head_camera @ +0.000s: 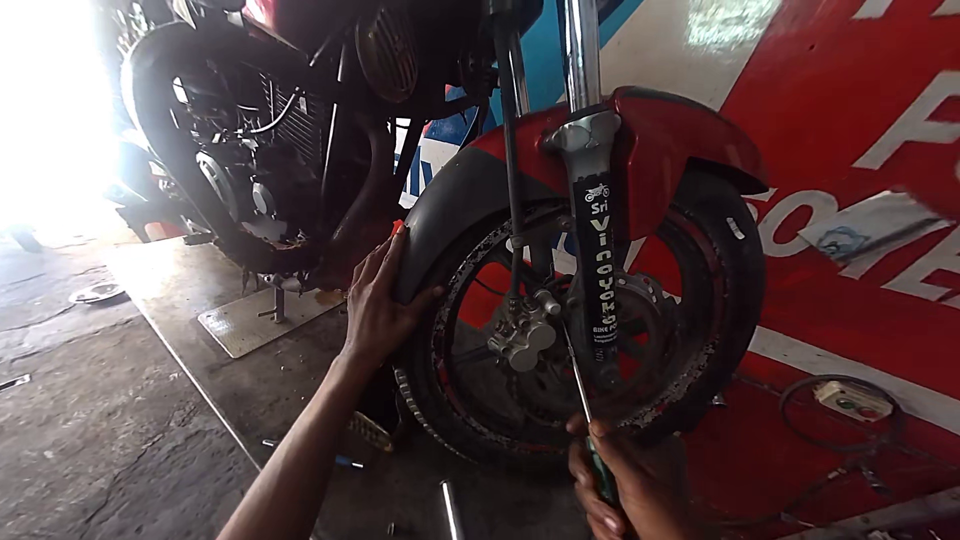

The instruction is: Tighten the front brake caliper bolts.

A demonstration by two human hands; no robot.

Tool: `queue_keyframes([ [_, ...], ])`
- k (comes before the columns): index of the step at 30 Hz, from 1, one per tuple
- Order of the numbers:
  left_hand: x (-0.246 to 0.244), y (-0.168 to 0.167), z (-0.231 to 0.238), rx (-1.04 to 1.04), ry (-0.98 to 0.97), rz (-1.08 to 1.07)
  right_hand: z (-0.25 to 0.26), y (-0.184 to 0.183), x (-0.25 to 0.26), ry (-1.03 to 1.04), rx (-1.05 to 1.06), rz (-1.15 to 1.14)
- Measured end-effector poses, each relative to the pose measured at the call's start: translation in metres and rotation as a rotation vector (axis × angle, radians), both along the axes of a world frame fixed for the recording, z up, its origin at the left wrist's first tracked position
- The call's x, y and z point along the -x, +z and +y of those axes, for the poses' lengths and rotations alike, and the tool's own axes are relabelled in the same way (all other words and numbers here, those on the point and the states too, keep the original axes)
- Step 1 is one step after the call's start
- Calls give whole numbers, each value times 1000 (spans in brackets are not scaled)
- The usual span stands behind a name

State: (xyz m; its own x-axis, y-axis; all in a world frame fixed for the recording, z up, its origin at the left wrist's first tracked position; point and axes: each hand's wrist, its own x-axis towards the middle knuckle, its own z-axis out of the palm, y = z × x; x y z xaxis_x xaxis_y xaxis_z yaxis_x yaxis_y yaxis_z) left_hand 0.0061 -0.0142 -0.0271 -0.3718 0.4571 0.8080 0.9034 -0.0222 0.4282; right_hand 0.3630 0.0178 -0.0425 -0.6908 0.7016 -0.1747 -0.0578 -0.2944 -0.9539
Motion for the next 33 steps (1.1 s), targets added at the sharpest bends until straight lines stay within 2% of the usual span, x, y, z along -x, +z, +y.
queue_keyframes([
  [3,-1,-1,2,8,2,-20,-18,-8,20,-205,-133,14],
  [6,-3,-2,3,12,4,-36,-22,-27,38,-278,-200,90],
  [11,-2,-3,3,11,11,-31,-13,-27,39,-230,-374,-16],
  [14,-3,-5,3,0,6,-40,-10,-20,30,-249,-396,-77],
  [18,-4,-5,4,1,4,-53,1,-7,16,-158,-391,-157],
  [25,-3,-6,5,-9,4,-42,-12,-4,19,-152,-491,-173],
  [28,-3,-7,4,-8,-4,-47,-10,8,20,-128,-460,-230],
  [33,0,-7,4,-12,-9,-28,-4,23,6,-91,-397,-198],
])
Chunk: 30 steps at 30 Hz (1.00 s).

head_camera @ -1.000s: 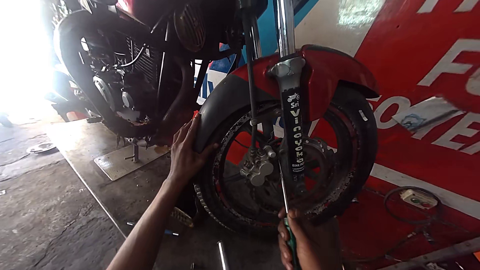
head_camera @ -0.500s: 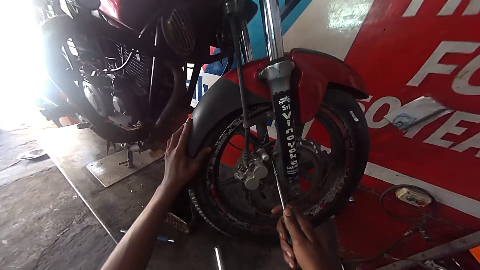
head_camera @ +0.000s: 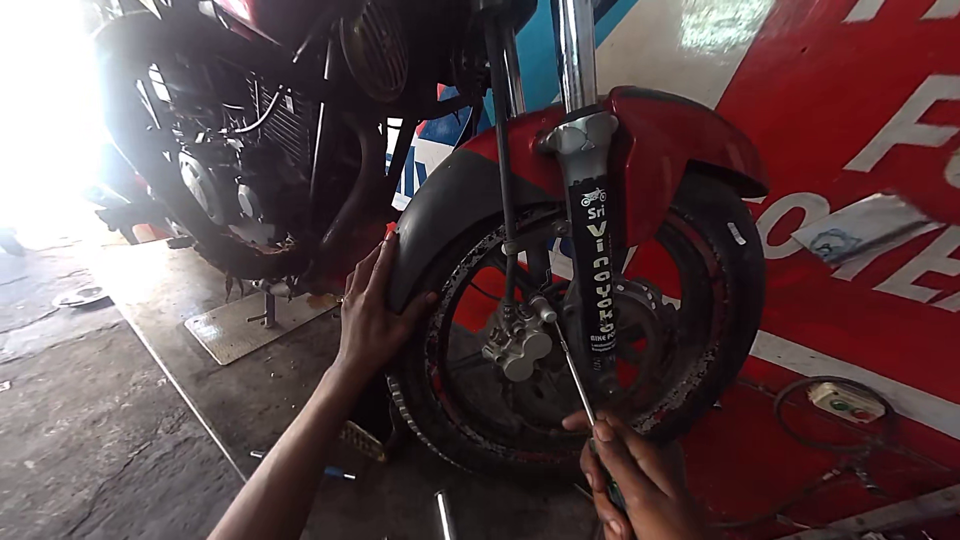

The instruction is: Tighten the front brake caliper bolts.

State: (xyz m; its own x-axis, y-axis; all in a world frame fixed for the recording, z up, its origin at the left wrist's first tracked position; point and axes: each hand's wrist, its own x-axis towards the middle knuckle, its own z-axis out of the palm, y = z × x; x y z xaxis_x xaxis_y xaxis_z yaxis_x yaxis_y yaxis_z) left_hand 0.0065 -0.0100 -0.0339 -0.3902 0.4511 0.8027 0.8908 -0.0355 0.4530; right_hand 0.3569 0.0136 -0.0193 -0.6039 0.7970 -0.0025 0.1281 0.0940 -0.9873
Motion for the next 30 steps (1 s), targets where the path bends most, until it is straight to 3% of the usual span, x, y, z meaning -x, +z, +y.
queue_keyframes([
  [9,2,3,-2,-2,-30,-14,30,42,-15,222,81,-199],
  [15,3,4,-1,-18,-39,-31,-22,24,43,23,268,141],
  [17,3,5,-2,2,-32,-41,-23,32,43,4,319,160],
  [22,3,6,-3,4,-34,-30,47,77,-18,255,170,-251],
  [25,1,5,-2,14,-29,-38,57,97,-16,307,177,-331],
  [27,1,5,0,10,-33,-45,33,81,3,210,111,-296],
  [30,1,5,1,4,-40,-73,-12,28,47,3,-41,-134],
])
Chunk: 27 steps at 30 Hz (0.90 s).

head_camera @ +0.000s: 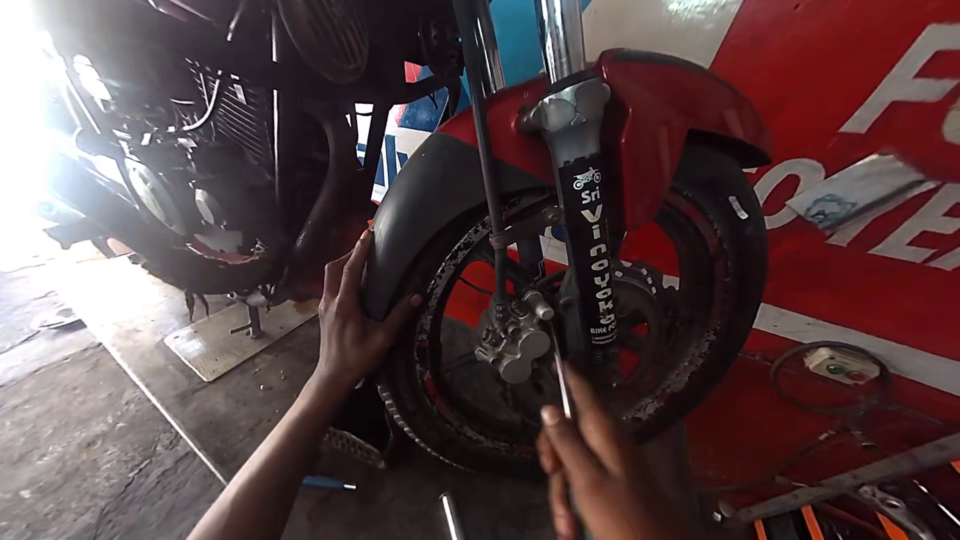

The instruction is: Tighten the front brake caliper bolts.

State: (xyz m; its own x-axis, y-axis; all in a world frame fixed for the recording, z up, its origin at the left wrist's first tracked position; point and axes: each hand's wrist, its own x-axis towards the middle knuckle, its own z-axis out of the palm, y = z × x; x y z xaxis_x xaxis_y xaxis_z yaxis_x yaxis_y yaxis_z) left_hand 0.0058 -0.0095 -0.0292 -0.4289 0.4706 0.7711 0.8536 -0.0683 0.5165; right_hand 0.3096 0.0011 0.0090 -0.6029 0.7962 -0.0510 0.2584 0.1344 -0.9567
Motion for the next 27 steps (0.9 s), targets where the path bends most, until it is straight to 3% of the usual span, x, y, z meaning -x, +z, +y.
queue_keyframes([
  [5,4,-2,0,-8,-15,-12,-20,-52,46,-243,-95,319],
  [16,15,-6,6,14,-69,-37,-25,-67,72,-349,-66,562],
  [23,9,-3,2,11,-71,-23,-34,-89,14,-123,-67,508],
  [27,9,-4,5,-10,-50,0,-40,-121,-21,-153,-33,394],
])
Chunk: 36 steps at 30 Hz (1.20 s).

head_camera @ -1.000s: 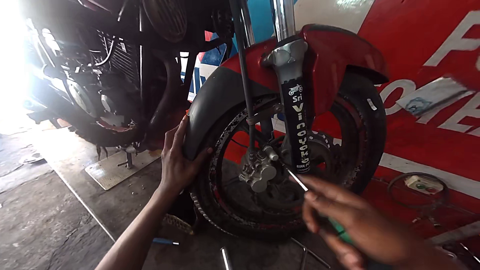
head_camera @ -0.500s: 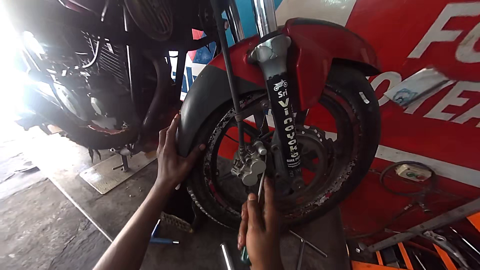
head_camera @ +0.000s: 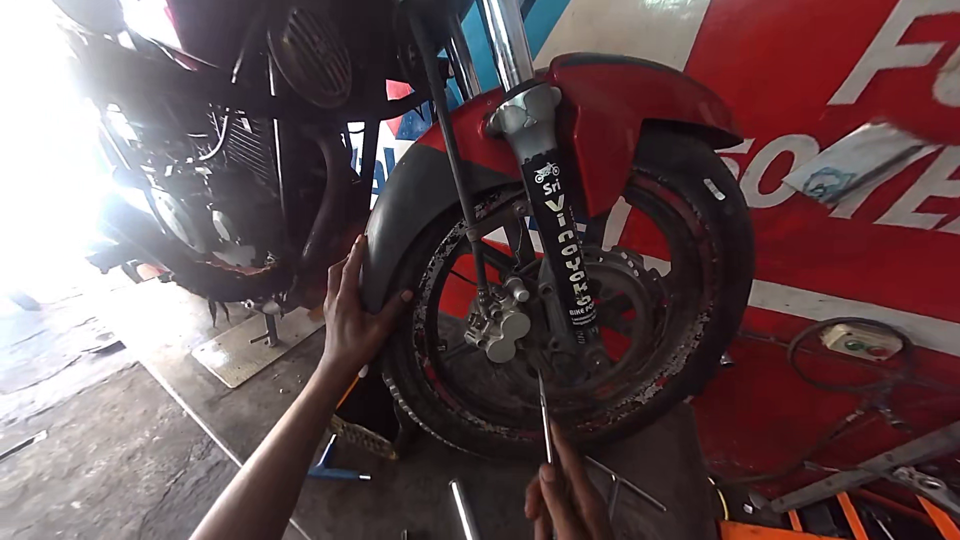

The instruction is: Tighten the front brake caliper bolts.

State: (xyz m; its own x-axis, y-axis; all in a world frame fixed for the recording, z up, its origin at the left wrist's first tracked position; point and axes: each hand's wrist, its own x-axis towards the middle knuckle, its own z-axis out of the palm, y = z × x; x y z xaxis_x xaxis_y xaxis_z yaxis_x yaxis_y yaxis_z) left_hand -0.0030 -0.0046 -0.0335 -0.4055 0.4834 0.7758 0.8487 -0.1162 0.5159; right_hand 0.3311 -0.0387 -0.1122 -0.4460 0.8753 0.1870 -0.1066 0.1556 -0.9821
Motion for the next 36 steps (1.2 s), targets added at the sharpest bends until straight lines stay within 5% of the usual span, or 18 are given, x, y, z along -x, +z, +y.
queue_keyframes([
  [11,-3,1,-4,45,21,-26,43,12,-18,88,-21,-144],
  [18,-7,3,-7,51,29,-32,98,89,-71,408,13,-618],
  [22,-3,1,-5,35,28,-12,106,140,-60,474,118,-869],
  [26,-4,1,-4,43,29,-10,88,141,-43,374,306,-638],
  [36,-2,-1,-4,19,21,-19,61,104,3,121,399,-292],
])
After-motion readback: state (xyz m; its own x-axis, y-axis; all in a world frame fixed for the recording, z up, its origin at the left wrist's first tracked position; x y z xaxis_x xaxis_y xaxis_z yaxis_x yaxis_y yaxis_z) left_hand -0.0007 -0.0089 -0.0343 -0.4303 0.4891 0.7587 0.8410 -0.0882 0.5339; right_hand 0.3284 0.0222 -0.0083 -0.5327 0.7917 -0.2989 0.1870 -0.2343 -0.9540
